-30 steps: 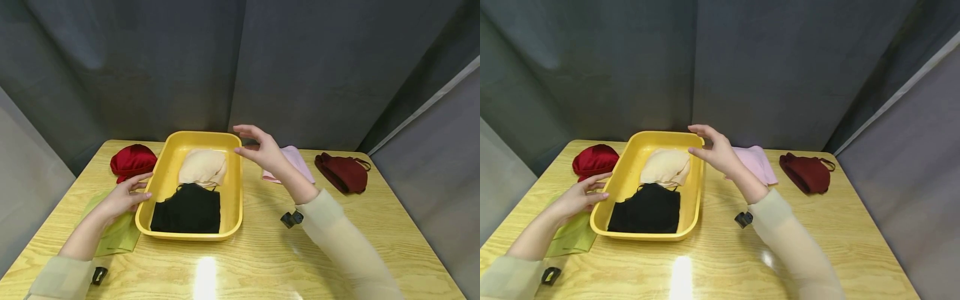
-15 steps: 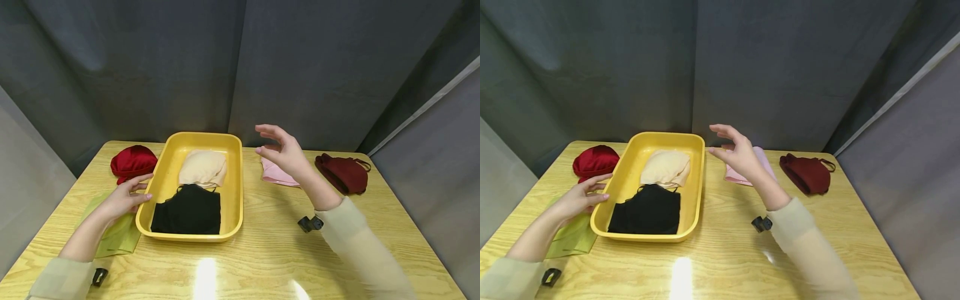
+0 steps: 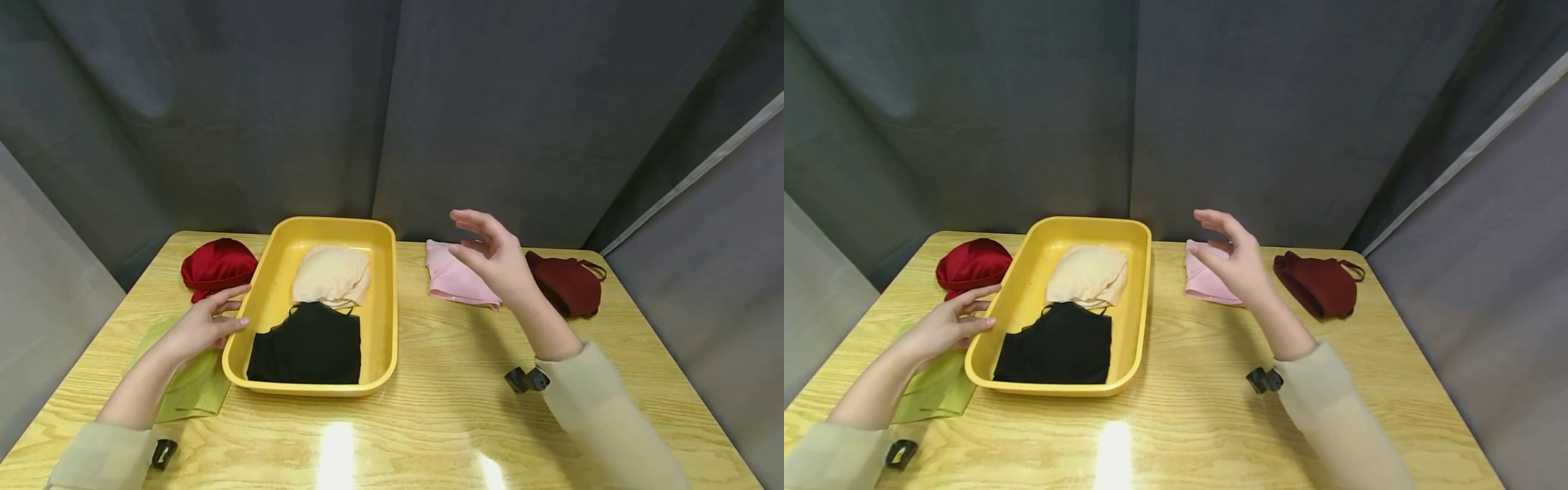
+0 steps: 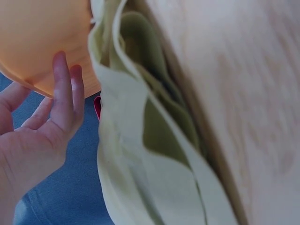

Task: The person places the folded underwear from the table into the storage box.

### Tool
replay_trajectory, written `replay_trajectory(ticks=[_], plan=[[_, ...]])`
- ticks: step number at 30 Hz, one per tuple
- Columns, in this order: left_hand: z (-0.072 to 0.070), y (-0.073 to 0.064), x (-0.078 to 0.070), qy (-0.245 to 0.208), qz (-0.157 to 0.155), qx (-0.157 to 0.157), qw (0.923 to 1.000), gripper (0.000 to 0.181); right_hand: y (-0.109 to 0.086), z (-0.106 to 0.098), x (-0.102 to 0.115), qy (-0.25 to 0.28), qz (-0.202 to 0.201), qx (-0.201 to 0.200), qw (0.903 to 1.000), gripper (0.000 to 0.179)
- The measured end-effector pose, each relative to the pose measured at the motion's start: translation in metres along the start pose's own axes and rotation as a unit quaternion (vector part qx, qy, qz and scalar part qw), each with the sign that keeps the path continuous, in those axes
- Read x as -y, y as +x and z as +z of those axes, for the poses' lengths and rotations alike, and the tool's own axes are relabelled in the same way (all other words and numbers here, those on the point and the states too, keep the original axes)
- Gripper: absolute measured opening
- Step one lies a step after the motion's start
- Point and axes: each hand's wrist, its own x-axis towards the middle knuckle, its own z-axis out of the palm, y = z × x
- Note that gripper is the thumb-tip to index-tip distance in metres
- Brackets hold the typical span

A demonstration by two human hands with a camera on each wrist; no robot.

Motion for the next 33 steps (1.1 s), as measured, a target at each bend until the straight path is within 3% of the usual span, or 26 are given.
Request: replay_trajectory(ticks=[5,11,17,23,33], plan=[[0.000,0.001,-0.001,0.000,0.005,0.000,1.0000,0.069,-0.009,-0.003,0.008,-0.003,-0.009,-0.037,0.9993,0.044],[0.000,0.001,0.001,-0.003,0.005,0.001,1.0000,0.069,-0.017,-0.006,0.010,-0.076,-0.003,-0.054,0.9956,0.042],[0.000,0.002,0.003,-0.007,0.009,0.000,0.9999,0.068,-0.021,-0.011,-0.020,-0.134,-0.005,-0.067,0.9887,0.045],[0.001,0.002,0.004,-0.005,0.012,-0.001,0.9999,0.068,-0.024,-0.020,-0.049,-0.200,0.007,-0.087,0.9758,0.046],[0.001,0.000,0.002,-0.003,0.012,-0.003,0.9999,0.068,-0.030,-0.036,-0.078,-0.231,0.046,-0.080,0.9687,0.049]])
